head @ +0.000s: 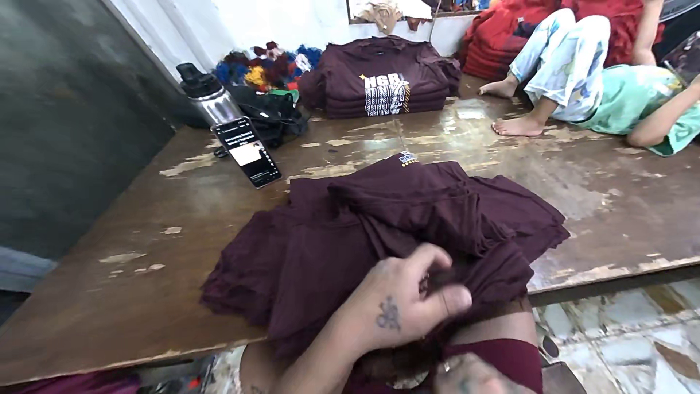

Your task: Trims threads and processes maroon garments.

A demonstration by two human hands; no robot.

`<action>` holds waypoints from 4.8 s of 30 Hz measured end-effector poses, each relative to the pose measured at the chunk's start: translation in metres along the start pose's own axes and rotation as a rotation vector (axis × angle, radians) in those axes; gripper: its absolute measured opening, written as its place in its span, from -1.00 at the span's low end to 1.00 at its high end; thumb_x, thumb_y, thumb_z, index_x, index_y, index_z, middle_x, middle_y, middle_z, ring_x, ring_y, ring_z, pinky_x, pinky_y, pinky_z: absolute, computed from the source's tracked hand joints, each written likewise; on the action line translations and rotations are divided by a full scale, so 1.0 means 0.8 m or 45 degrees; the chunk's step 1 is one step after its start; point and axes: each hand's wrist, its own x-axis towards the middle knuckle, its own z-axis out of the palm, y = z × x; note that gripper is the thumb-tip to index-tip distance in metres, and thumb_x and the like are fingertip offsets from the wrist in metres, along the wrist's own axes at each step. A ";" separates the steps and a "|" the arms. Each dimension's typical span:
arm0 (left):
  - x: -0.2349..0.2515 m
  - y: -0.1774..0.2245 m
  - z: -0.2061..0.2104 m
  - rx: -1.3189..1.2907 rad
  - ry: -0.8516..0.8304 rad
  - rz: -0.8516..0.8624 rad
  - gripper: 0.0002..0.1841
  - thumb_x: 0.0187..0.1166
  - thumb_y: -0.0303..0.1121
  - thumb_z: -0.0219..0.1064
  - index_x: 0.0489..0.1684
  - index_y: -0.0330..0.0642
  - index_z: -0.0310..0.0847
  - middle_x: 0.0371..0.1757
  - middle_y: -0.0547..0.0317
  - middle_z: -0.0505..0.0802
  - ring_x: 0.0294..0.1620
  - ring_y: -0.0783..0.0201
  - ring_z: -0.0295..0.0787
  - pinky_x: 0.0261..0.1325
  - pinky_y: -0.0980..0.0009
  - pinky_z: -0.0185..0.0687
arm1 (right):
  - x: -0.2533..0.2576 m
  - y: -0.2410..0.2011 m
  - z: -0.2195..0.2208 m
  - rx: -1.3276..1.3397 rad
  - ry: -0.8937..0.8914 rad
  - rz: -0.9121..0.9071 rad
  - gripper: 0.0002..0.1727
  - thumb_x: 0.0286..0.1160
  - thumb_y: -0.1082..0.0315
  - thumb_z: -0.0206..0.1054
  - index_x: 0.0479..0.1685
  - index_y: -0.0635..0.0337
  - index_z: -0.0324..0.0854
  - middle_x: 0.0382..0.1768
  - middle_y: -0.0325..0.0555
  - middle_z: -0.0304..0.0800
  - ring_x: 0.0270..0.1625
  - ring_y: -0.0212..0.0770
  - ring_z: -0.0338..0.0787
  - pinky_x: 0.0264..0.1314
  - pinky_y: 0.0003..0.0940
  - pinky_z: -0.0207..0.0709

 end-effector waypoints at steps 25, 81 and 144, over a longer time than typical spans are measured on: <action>-0.004 -0.020 0.038 -0.048 0.214 -0.066 -0.74 0.60 -0.21 0.27 -0.34 -0.24 0.64 -0.67 0.31 0.51 -0.68 0.51 0.35 -0.59 0.56 0.24 | -0.011 0.038 -0.058 -0.696 0.590 -0.089 -0.73 0.76 0.13 0.19 -0.27 0.09 0.53 -0.25 -0.18 0.63 0.06 -0.30 0.73 0.29 -0.45 0.60; -0.035 -0.010 0.036 -0.202 0.568 -0.165 -0.70 0.49 -0.20 0.46 -0.17 -0.32 0.74 -0.62 0.33 0.61 -0.66 0.61 0.43 -0.59 0.65 0.36 | 0.013 0.031 -0.066 -0.665 0.340 0.188 -0.79 0.74 0.18 0.22 0.13 0.06 0.62 0.06 -0.08 0.66 0.26 -0.31 0.69 0.41 -0.50 0.56; -0.077 -0.078 0.029 -0.968 0.599 -0.008 -0.78 0.76 -0.22 0.19 -0.06 -0.10 0.73 -0.59 0.69 0.52 -0.63 0.82 0.32 -0.57 0.81 0.20 | 0.022 0.014 -0.050 -0.380 -0.325 0.035 -0.61 0.79 0.11 0.18 0.01 0.24 0.81 0.02 0.13 0.93 0.30 0.02 0.85 0.51 -0.19 0.55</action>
